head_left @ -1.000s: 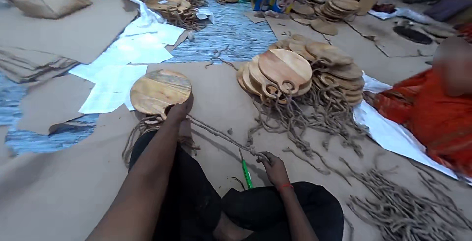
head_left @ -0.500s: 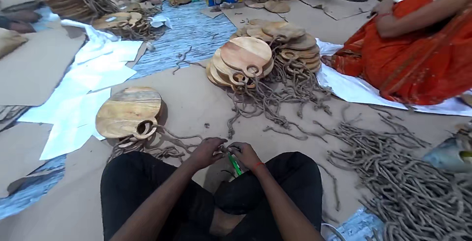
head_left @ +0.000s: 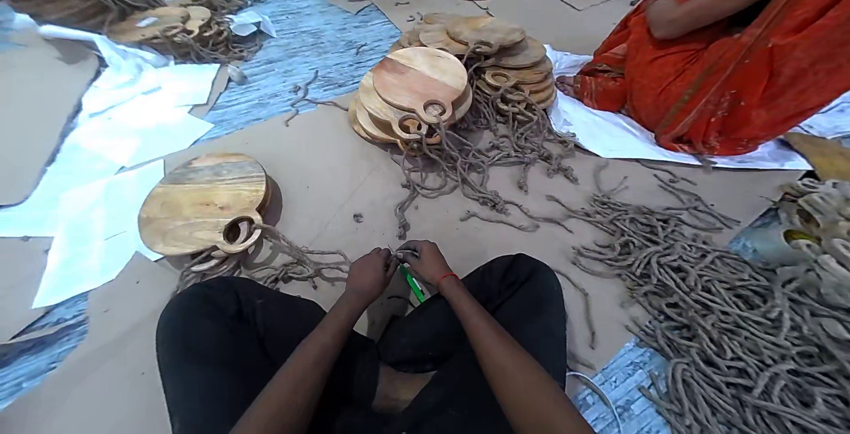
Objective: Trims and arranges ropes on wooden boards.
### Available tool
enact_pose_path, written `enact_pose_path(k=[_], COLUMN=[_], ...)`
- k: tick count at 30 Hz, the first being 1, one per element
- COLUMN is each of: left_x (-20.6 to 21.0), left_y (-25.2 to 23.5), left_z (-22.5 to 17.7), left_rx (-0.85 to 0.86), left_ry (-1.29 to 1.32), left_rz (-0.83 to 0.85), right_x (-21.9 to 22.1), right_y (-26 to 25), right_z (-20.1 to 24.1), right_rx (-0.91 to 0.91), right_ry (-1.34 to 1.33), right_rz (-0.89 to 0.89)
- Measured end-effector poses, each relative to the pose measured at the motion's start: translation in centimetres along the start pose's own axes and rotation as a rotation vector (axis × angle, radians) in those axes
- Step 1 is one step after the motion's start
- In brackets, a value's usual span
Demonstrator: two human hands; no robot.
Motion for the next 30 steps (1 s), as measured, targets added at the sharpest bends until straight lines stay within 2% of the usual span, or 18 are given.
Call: enact_pose_path(k=[4,8,12,17,23,30], left_x=[-0.3,-0.6,0.4,2.0,2.5,2.8], left_y=[1.3,2.1,-0.2,-1.7,-2.7,-3.3], left_z=[-0.6,-0.6,0.7,1.8,1.7,2.2], left_rx=[-0.035,-0.079,-0.122,-0.091,-0.104,-0.136], left_ry=[-0.040,-0.055,0.148,0.361,0.472,0.496], left_rz=[0.059,0.107,0.063,-0.010,-0.079,-0.068], right_x=[0.0,0.2,0.1,0.2,0.0,0.5], right_y=[0.3,0.5,-0.4,-0.2,-0.5,-1.2], right_z=[-0.1,-0.1,-0.1,0.3,1.0,-0.1], right_rx=[-0.022,0.040,0.079,0.134,0.163,0.026], right_ry=[-0.039,-0.094,-0.046,0.004,0.033,-0.002], right_rz=[-0.025,-0.008,-0.100,-0.081,-0.085,-0.109])
Point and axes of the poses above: each hand's wrist, its own y-axis away from the middle knuckle, its own x-axis out of the palm, z = x × y, the point moved 5 cm from there along -y, towards the middle knuckle, and after that the axes turned 2 degrees about -y, right-handed, at the moved point
